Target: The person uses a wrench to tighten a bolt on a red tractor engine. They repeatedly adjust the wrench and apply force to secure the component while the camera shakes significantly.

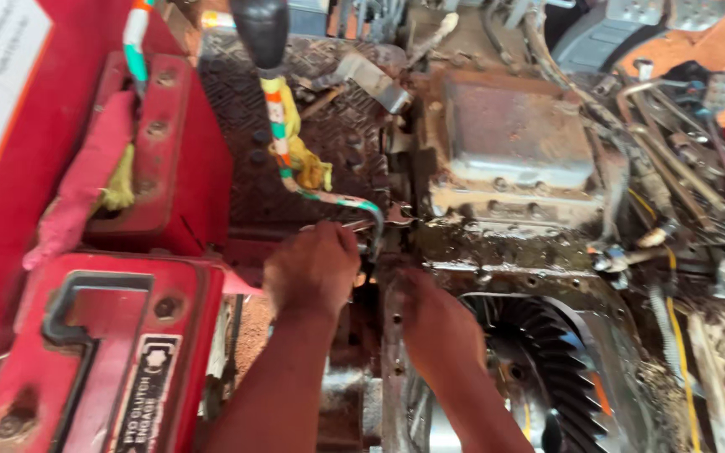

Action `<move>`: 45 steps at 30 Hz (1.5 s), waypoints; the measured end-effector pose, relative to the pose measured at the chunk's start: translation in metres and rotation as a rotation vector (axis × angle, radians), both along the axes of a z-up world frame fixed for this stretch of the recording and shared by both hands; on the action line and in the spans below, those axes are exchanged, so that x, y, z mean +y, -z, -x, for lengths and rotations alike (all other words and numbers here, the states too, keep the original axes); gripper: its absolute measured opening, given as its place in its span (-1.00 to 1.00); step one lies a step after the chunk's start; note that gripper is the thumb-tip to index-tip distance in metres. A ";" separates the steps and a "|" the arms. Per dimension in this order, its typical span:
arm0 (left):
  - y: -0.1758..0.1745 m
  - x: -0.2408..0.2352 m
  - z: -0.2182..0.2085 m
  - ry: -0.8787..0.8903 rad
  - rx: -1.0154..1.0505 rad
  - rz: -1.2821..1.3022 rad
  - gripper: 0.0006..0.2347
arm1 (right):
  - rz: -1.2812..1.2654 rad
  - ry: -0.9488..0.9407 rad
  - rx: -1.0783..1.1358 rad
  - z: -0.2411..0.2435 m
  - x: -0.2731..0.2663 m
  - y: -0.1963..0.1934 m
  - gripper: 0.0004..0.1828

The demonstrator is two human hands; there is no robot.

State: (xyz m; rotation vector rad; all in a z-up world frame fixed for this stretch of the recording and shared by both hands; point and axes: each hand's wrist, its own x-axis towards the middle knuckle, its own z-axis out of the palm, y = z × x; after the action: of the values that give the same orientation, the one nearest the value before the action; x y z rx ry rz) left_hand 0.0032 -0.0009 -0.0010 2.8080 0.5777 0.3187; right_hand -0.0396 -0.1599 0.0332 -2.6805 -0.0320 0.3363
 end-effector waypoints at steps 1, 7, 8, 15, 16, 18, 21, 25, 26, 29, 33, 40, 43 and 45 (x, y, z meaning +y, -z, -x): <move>-0.002 0.001 -0.001 0.000 0.011 0.015 -0.68 | -0.047 -0.027 -0.024 -0.008 0.006 0.001 -0.55; -0.008 0.003 -0.002 0.001 0.078 0.078 -0.66 | -0.146 -0.043 0.175 0.004 0.011 -0.013 -0.49; -0.008 0.003 -0.003 -0.004 0.070 0.083 -0.66 | -0.119 0.009 0.205 0.011 0.005 -0.015 -0.50; -0.008 0.002 -0.001 0.003 0.020 0.067 -0.67 | -0.046 0.232 0.214 0.038 -0.039 -0.011 -0.41; -0.008 0.002 -0.001 0.006 0.011 0.063 -0.67 | -0.053 0.234 0.190 0.039 -0.042 -0.009 -0.41; -0.006 0.002 -0.001 0.008 -0.001 0.057 -0.68 | 0.033 0.185 0.194 0.040 -0.049 -0.005 -0.40; -0.003 0.001 -0.002 -0.015 0.004 0.050 -0.70 | 0.101 0.114 0.134 0.040 -0.053 0.000 -0.40; -0.003 0.003 -0.001 0.004 -0.018 0.060 -0.70 | 0.135 0.124 0.202 0.026 -0.052 -0.005 -0.53; -0.004 0.004 -0.001 -0.003 -0.030 0.071 -0.70 | 0.146 0.077 0.171 0.024 -0.051 -0.007 -0.52; -0.001 0.005 -0.001 0.002 -0.037 0.021 -0.69 | 0.163 -0.040 0.093 0.014 -0.052 -0.014 -0.51; 0.002 0.004 0.000 0.016 -0.045 0.054 -0.67 | 0.167 -0.091 0.051 0.005 -0.047 -0.014 -0.61; -0.008 0.007 -0.002 0.008 -0.006 0.104 -0.68 | 0.196 -0.105 0.138 -0.005 -0.037 -0.020 -0.58; -0.004 0.003 0.003 0.029 -0.010 0.061 -0.67 | 0.105 -0.148 -0.085 -0.004 -0.034 -0.017 -0.66; -0.004 0.002 0.004 0.026 -0.009 0.050 -0.67 | 0.104 -0.185 -0.097 -0.006 -0.035 -0.020 -0.67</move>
State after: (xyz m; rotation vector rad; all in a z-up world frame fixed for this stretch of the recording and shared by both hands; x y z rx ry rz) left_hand -0.0011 0.0009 0.0029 2.7625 0.5395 0.3077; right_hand -0.0334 -0.1952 0.0528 -2.8015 -0.3009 0.2705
